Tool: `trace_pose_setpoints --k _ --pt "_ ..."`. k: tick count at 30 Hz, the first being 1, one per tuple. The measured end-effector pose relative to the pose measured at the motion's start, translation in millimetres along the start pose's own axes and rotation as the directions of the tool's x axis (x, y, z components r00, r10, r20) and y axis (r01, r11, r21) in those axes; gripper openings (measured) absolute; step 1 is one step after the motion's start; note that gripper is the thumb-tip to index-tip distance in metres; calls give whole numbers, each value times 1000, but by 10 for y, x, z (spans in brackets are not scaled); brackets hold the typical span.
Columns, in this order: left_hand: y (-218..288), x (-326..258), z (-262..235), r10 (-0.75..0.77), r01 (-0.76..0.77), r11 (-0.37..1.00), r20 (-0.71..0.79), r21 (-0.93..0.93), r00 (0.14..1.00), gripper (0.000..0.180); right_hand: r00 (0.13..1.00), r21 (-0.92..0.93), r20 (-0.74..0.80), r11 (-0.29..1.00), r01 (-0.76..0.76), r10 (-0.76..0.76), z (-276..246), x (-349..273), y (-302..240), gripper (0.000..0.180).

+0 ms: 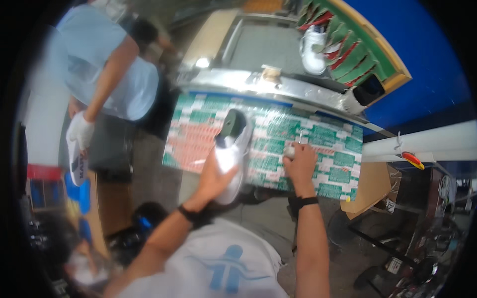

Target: Apply clear plastic protective seal to the outside of white sneakers using a heat sealer or wrapping station.

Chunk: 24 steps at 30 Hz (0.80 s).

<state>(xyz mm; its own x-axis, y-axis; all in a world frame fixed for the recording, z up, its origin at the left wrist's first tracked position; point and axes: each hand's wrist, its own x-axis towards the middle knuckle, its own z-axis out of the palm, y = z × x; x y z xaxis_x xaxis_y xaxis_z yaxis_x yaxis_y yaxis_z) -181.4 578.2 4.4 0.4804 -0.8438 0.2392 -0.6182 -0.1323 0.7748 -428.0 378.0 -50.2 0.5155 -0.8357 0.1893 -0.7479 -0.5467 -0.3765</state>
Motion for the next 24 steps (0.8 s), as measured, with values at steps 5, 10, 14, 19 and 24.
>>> trace_pose_setpoints --k 5,10,14,19,24 --pt "-466 186 -278 -282 359 899 294 -251 913 37 973 432 44 874 -224 227 -187 -317 -219 30" --pt "-468 414 -538 -223 560 642 571 -524 790 14 936 838 318 418 -352 151 -809 -780 -1294 48" --pt "-620 936 -778 -351 603 496 491 -625 797 19 978 821 179 563 -89 -106 -861 -721 -1754 81" --pt "-388 1273 -618 -58 84 992 264 -89 963 65 911 194 137 912 360 -389 -394 -465 -1873 113" --pt "-58 1426 -534 184 -48 969 579 -243 794 95 906 117 215 930 348 -366 -372 -436 -1976 107"
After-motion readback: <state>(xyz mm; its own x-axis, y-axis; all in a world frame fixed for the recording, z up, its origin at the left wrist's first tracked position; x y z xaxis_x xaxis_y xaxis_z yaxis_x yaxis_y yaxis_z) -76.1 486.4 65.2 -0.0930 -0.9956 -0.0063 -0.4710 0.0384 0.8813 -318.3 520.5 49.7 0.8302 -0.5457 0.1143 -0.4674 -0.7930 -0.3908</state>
